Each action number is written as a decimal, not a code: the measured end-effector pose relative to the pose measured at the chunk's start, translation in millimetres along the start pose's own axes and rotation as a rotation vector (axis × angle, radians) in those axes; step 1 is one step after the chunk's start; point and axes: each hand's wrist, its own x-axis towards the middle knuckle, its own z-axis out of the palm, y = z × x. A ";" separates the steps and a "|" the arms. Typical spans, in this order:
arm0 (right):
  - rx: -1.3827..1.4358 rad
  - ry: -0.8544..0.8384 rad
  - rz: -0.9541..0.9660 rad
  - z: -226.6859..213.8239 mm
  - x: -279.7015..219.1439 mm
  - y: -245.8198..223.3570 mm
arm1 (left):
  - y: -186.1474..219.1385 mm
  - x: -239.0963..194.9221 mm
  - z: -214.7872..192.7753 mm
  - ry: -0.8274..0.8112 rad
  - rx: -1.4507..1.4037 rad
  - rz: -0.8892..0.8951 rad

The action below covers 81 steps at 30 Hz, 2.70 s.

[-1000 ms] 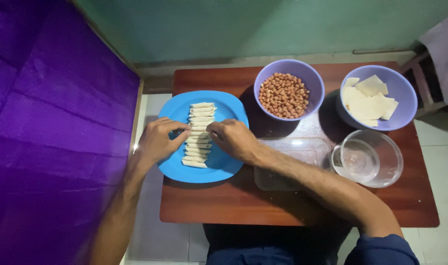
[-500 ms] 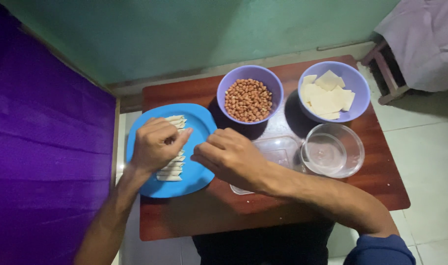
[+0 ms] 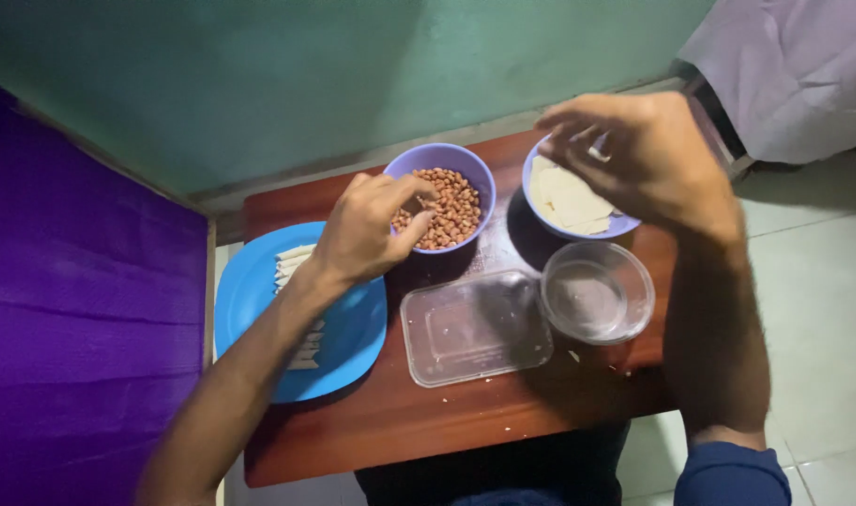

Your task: The person sits at a table and wraps peanuts in square sheets of dough. They place peanuts onto a sheet, fold it into a small packet, and place the finished item on a blue plate.

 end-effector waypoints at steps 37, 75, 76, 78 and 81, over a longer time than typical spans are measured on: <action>-0.453 -0.821 0.561 45.5 16.0 105.2 | -7.2 122.0 129.4 -0.264 0.130 0.121; -0.062 -0.446 0.459 -40.4 17.6 97.9 | 24.5 135.6 104.3 -0.236 -0.742 -0.370; -0.062 -0.448 0.457 -40.6 18.3 94.9 | 25.3 134.9 104.8 -0.234 -0.741 -0.371; 0.037 -0.396 0.447 -41.4 17.2 87.9 | 28.0 132.9 106.6 -0.226 -0.904 -0.413; 0.131 -0.417 0.407 -40.7 16.8 88.8 | 37.0 136.1 99.2 -0.163 -0.975 -0.427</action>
